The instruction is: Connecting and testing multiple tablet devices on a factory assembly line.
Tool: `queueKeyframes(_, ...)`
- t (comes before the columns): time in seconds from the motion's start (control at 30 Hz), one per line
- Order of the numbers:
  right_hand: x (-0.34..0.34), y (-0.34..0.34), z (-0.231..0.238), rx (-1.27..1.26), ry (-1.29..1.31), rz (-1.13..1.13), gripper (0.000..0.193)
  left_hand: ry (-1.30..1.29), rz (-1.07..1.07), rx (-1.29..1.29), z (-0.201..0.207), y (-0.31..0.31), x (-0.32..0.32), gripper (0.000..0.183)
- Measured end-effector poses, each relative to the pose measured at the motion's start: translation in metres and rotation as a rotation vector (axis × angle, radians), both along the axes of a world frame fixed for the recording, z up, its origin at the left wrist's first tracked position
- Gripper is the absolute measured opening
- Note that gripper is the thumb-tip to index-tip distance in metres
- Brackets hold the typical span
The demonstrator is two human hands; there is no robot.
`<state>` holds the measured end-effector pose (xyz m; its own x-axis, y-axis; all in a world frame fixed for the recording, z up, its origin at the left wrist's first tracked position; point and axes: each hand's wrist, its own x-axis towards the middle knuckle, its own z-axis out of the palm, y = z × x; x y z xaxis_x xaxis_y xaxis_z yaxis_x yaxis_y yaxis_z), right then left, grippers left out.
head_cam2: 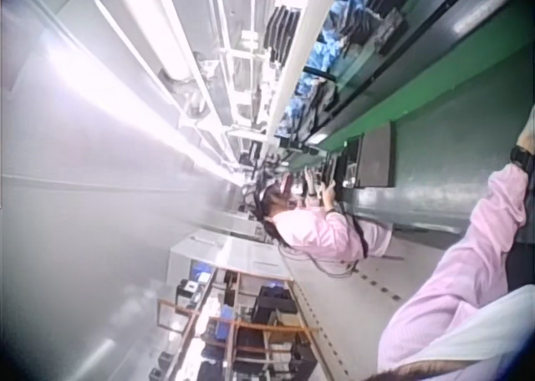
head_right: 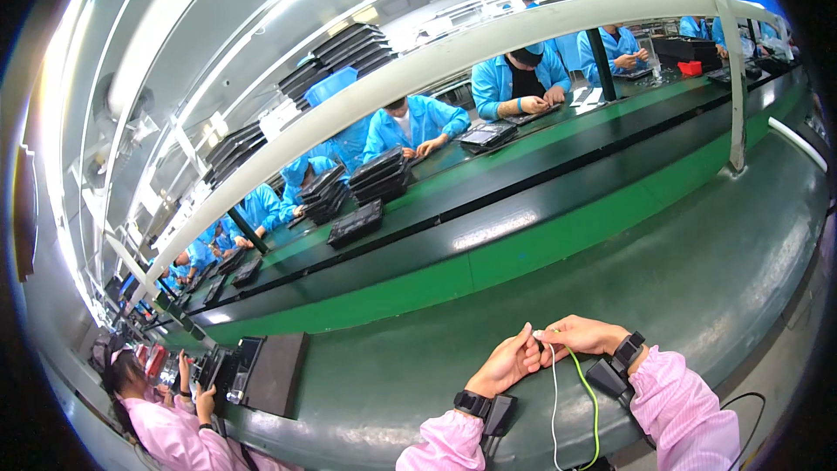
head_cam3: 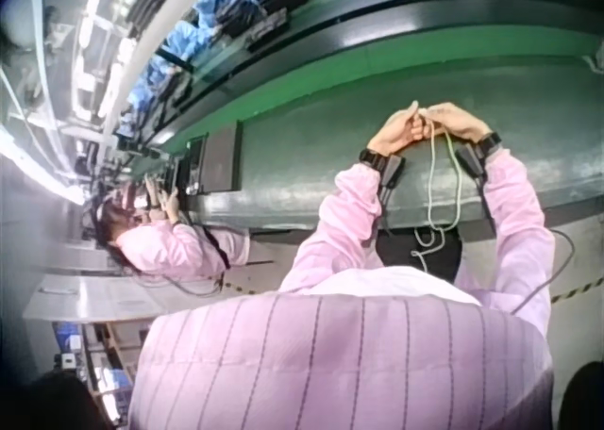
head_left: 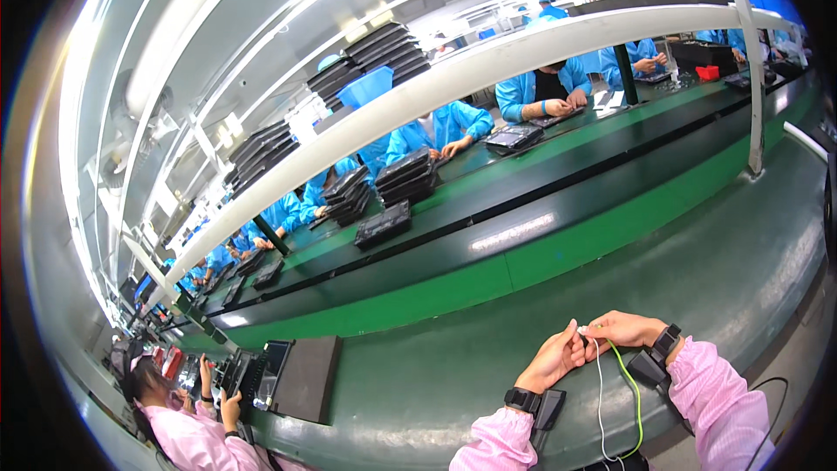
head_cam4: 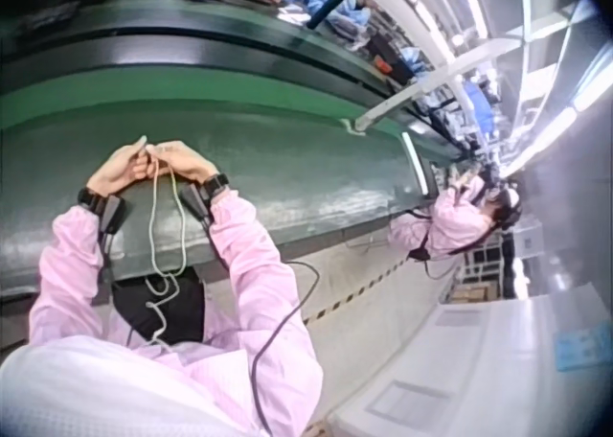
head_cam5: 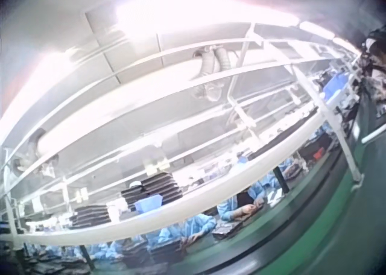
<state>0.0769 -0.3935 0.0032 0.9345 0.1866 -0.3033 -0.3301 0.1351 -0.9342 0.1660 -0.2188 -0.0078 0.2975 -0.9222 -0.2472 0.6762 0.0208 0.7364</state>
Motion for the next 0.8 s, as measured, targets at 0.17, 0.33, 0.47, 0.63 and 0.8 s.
queueKeyframes(0.17, 0.001, -0.001, -0.002, 0.03, -0.002, -0.007, 0.036, 0.045, 0.011, -0.021, -0.001, 0.002, 0.0, 0.038)
queueKeyframes(0.33, 0.0, -0.002, 0.001, 0.058, 0.03, -0.019, 0.036, 0.022, -0.02, -0.043, 0.0, 0.003, 0.0, 0.037)
queueKeyframes(0.47, -0.003, -0.004, 0.004, -0.003, 0.025, 0.032, 0.035, 0.043, -0.001, -0.055, -0.003, 0.001, 0.001, 0.039)
queueKeyframes(0.63, -0.003, -0.004, 0.003, 0.021, 0.005, 0.049, 0.035, 0.076, 0.019, -0.105, -0.01, 0.0, 0.003, 0.038)
queueKeyframes(0.8, 0.0, -0.003, -0.001, 0.044, 0.007, 0.043, 0.037, 0.06, -0.011, -0.151, -0.013, -0.001, 0.004, 0.037)
